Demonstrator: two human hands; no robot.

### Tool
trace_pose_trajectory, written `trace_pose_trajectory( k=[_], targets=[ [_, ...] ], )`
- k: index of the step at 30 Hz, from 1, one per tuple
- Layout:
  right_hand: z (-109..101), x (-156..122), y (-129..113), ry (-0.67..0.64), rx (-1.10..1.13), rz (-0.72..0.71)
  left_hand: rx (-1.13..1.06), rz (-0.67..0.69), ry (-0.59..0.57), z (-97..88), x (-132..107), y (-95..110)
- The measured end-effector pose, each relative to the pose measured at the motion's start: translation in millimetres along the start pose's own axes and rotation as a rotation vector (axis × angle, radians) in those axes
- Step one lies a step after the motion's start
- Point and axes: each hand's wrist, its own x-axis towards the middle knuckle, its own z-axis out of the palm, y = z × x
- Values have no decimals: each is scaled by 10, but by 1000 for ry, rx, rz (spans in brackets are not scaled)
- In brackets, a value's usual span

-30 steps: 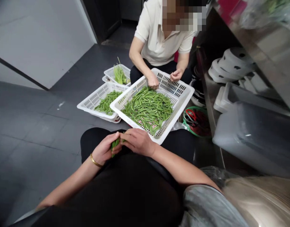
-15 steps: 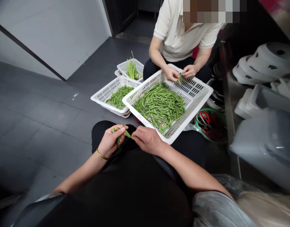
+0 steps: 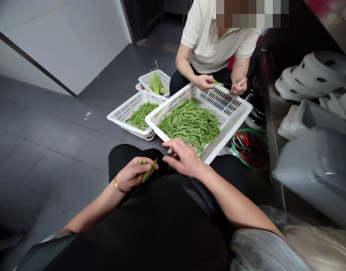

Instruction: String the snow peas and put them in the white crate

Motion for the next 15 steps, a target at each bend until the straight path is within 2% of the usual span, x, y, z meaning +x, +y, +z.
trace_pose_trajectory(
  k=[2, 3, 5, 7, 9, 11, 13, 15],
  targets=[
    [77, -3, -75, -174, -193, -172, 39, -17, -16, -29, 12, -2],
    [116, -3, -110, -247, -280, -214, 83, -26, -11, -39, 12, 9],
    [176, 4, -160, -338, -401, -221, 264, -35, 12, -40, -8, 57],
    [205, 15, -178, -398, -383, -184, 572, 35, 8, -5, -52, 125],
    [221, 24, -165, -441, -179, -121, 889, 216, -29, 59, -106, 188],
    [251, 16, -126, -439, 175, 29, 1046, 413, -50, 123, -153, 227],
    [298, -18, -69, -362, 519, 236, 995, 517, 38, 146, -180, 245],
    [331, -73, -7, -243, 679, 400, 760, 569, 257, 97, -180, 267]
  ],
)
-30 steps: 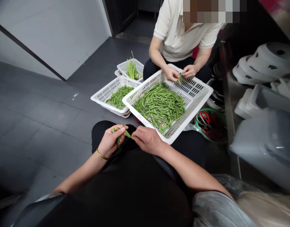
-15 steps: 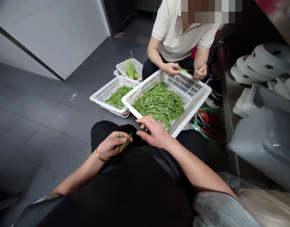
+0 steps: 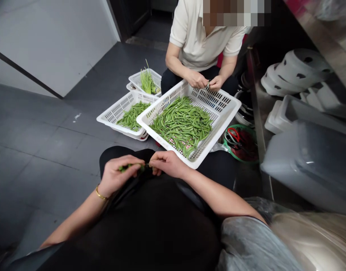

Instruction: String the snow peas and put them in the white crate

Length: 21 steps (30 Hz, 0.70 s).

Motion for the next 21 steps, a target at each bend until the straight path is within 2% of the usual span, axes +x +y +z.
trace_pose_trajectory(
  k=[2, 3, 4, 6, 8, 9, 10, 13, 15, 17, 19, 21],
  targets=[
    [-58, -32, 55, 64, -72, -2, -262, -85, 296, -102, 47, -64],
    [-116, -41, 65, 44, -181, -31, -419, -120, 390, -167, 81, -102],
    [-197, -36, 64, 6, -311, -63, -579, -150, 426, -232, 118, -139],
    [-418, 37, 55, -21, -592, -54, -864, -217, 376, -326, 186, -203],
    [-680, 208, 76, 87, -850, 126, -1046, -293, 286, -335, 226, -246],
    [-803, 322, 110, 178, -1008, 306, -1094, -327, 256, -305, 233, -259],
    [-910, 445, 159, 201, -1067, 397, -1115, -360, 230, -258, 232, -267],
    [-1103, 778, 345, 199, -1128, 525, -1091, -414, 139, -94, 198, -277],
    [-1149, 897, 419, 193, -1144, 534, -1047, -435, 57, -31, 168, -286],
    [-1167, 898, 395, 202, -1152, 489, -998, -469, -12, -15, 146, -302],
    [-1145, 782, 277, 223, -1148, 413, -946, -516, -43, -6, 142, -321],
    [-1034, 576, 114, 265, -1136, 256, -889, -564, -57, 40, 160, -330]
  ],
)
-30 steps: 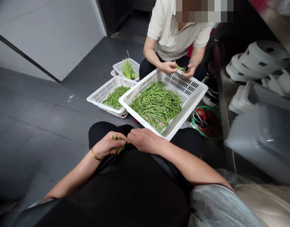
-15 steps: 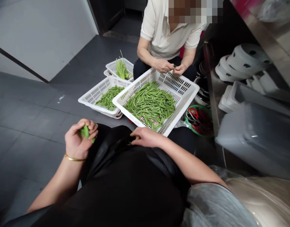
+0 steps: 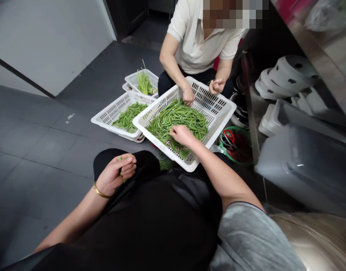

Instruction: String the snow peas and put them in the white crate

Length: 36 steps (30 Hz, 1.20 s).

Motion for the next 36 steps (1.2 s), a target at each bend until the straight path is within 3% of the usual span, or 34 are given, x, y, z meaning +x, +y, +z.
trace_pose_trajectory(
  k=[1, 3, 5, 7, 9, 11, 14, 17, 19, 21, 26, 28, 31, 36],
  targets=[
    [-39, -152, -78, 63, 23, -76, 29, -20, 15, 32, 23, -22],
    [-45, -473, -285, 273, 86, -433, 82, -33, 47, 126, 70, -75],
    [36, -750, -510, 336, 40, -744, 114, 6, 90, 225, 95, -121],
    [139, -930, -678, 317, -6, -893, 129, 67, 130, 287, 79, -143],
    [199, -1002, -750, 260, 49, -940, 130, 89, 141, 301, 24, -140],
    [194, -996, -743, 225, 245, -878, 109, 69, 98, 286, -50, -126],
    [119, -929, -703, 261, 587, -586, 80, 4, -28, 261, -147, -111],
    [54, -873, -734, 187, 718, -469, 77, -42, -112, 254, -194, -106],
    [42, -856, -780, 134, 714, -504, 81, -39, -117, 247, -206, -98],
    [61, -851, -820, 169, 652, -538, 109, -13, -89, 241, -210, -93],
    [233, -839, -885, 468, 198, -564, 124, 7, -23, 291, -166, -168],
    [290, -831, -885, 525, 57, -557, 64, -23, -27, 311, -131, -216],
    [249, -845, -803, 502, 99, -539, -2, 2, 19, 272, -95, -239],
    [-69, -922, -539, 428, 359, -417, 178, 276, 187, 137, -133, -169]
  ],
)
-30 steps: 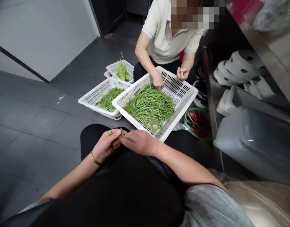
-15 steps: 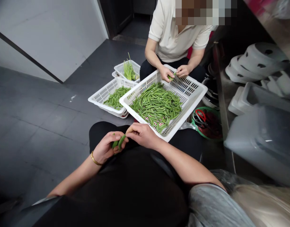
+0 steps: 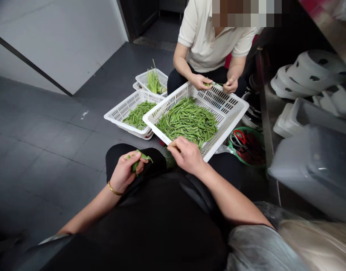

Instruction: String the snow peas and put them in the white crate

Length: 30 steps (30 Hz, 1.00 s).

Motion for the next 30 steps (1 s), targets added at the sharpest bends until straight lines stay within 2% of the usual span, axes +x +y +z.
trace_pose_trajectory(
  k=[2, 5, 8, 10, 12, 14, 15, 17, 18, 20, 22, 24, 26, 28, 30],
  targets=[
    [-53, 12, 8, -128, 88, 52, 137, 98, 30, -11, -26, 28],
    [87, 35, -44, -339, 163, 30, 356, 193, 5, 13, -71, 85],
    [297, 56, -120, -439, 11, -100, 563, 307, 27, 5, -106, 187],
    [361, 59, -160, -497, -132, -182, 674, 370, 43, -32, -120, 275],
    [359, 49, -192, -560, -233, -262, 761, 342, -76, -68, -125, 353],
    [334, 29, -216, -581, -264, -315, 792, 238, -287, -77, -122, 397],
    [329, 17, -225, -563, -240, -318, 778, 185, -364, -64, -119, 398],
    [355, -11, -236, -458, -134, -260, 689, 92, -390, -6, -111, 351],
    [386, -29, -239, -375, -78, -208, 609, 52, -346, 34, -106, 305],
    [465, -70, -244, -216, -30, -104, 389, 8, -178, 109, -79, 193],
    [515, -111, -237, -157, -87, -28, 169, 27, 29, 127, -19, 104],
    [470, -117, -190, -237, -159, 1, 17, 76, 185, 48, 76, 89],
    [315, -49, -68, -415, -140, -2, -88, 61, 228, -112, 181, 144],
    [116, 112, 148, -585, -61, 37, -176, -36, 159, -280, 263, 216],
    [-7, 338, 429, -611, -106, 233, -219, -128, 60, -372, 303, 255]
  ],
)
